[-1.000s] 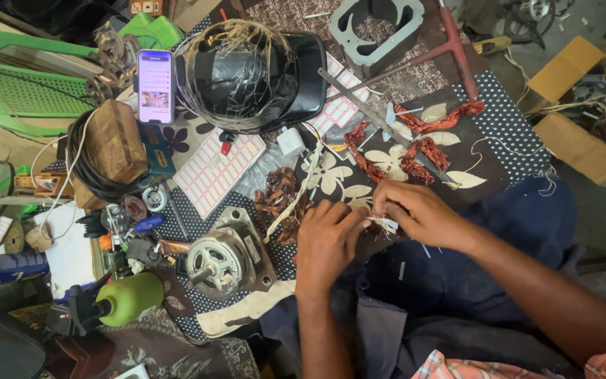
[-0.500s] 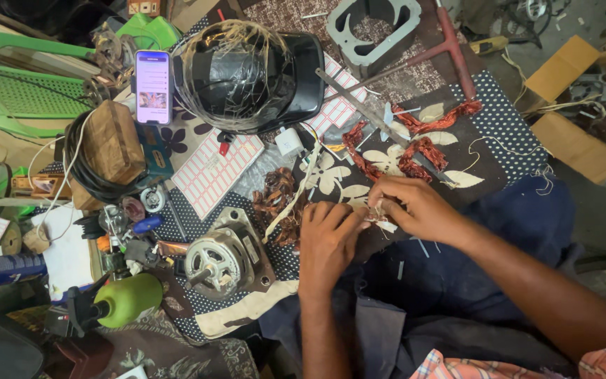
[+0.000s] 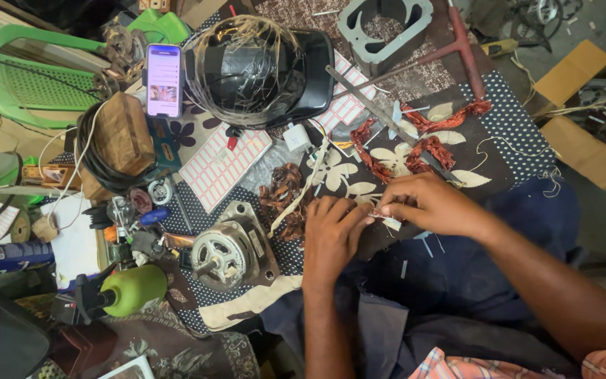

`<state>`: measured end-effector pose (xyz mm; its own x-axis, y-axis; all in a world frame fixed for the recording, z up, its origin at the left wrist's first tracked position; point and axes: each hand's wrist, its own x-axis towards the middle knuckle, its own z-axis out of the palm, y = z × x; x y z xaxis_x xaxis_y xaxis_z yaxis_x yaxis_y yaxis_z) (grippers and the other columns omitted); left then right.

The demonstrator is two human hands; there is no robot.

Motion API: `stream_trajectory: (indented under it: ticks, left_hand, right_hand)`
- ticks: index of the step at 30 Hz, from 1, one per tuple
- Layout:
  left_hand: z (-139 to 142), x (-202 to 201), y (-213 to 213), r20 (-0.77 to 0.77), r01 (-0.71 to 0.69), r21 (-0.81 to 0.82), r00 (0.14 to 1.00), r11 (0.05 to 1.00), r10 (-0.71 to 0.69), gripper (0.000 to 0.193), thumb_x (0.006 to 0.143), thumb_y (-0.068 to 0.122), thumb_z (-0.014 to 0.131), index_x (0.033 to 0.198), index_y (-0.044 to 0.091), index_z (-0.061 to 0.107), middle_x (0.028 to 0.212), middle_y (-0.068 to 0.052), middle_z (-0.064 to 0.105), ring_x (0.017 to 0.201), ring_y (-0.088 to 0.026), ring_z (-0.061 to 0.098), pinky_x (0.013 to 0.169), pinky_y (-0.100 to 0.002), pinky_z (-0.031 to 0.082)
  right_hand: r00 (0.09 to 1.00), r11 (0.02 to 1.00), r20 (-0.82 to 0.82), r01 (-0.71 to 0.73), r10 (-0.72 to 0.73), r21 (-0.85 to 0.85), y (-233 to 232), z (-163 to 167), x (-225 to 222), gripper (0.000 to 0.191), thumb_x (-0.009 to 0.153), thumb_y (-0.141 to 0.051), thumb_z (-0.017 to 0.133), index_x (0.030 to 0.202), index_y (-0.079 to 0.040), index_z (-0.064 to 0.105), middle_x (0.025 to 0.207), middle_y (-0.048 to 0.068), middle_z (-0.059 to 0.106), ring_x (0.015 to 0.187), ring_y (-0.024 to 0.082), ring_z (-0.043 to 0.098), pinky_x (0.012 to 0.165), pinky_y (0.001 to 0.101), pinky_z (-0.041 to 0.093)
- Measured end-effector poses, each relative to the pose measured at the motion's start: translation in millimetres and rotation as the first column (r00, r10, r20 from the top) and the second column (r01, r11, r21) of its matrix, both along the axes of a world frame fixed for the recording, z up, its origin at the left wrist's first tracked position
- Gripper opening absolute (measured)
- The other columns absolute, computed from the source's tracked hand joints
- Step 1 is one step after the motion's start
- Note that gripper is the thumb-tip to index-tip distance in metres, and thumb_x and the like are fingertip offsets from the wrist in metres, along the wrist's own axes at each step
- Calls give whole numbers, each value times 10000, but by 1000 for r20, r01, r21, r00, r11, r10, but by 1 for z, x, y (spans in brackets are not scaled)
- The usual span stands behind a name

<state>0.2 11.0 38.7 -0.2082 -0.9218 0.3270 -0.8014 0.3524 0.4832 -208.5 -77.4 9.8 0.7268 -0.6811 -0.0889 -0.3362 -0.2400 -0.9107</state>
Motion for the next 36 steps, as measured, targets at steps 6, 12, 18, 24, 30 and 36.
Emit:
stream_trajectory:
  ticks: [6, 12, 18, 24, 30, 36]
  left_hand:
    - [0, 1, 1, 0, 4, 26, 1000, 1000, -4, 201, 873, 201, 766, 1055, 120, 740, 971, -36, 659, 947, -265, 579, 858, -421, 437]
    - [1, 2, 6, 2, 13, 19, 1000, 1000, -13, 224, 873, 203, 759, 1083, 127, 746, 960, -35, 635, 964, -260, 575, 868, -423, 437]
    - [0, 2, 10, -17, 21, 7, 1000, 1000, -21, 209, 884, 199, 756, 1083, 135, 740, 974, -28, 637, 981, -250, 583, 902, -423, 437]
    - [1, 4, 11, -24, 15, 22, 1000, 1000, -15, 231, 878, 184, 750, 1106, 148, 744, 986, -28, 639, 986, -259, 583, 891, -417, 436]
    - [2, 3, 10, -22, 9, -3, 1000, 1000, -9, 234, 867, 180, 746, 1097, 141, 744, 1000, -35, 644, 981, -261, 573, 903, -421, 434]
    - [0, -2, 5, -22, -32, -39, 999, 999, 31, 192, 888, 192, 752, 1057, 105, 729, 979, -35, 652, 951, -261, 580, 873, -415, 438]
  right_hand:
    - [995, 995, 53, -88, 85, 51, -7, 0, -4, 137, 893, -110, 676, 979, -53, 767, 867, 58, 768, 744, 175, 762, 685, 327, 580]
    - [980, 980, 19, -199, 199, 7, -14, -15, 0, 113, 898, -130, 667, 947, -46, 725, 852, 75, 757, 800, 208, 754, 732, 356, 565]
    - [996, 970, 35, -66, 76, -235, -6, -24, 10, 80, 938, -112, 626, 957, -37, 646, 850, 117, 701, 827, 309, 697, 731, 410, 518]
    - [954, 952, -98, 292, -282, 96, 3, -7, 12, 100, 1017, -114, 577, 1047, -55, 652, 711, 169, 645, 664, 329, 664, 644, 404, 524]
    - [905, 757, 198, 423, -376, -497, -5, 14, 0, 251, 933, 54, 597, 1152, -8, 703, 1028, 160, 680, 861, 268, 681, 778, 384, 548]
    - [886, 814, 173, 463, -430, -350, 5, 21, -4, 174, 951, -27, 652, 1107, -17, 731, 1072, 136, 706, 831, 243, 702, 735, 348, 555]
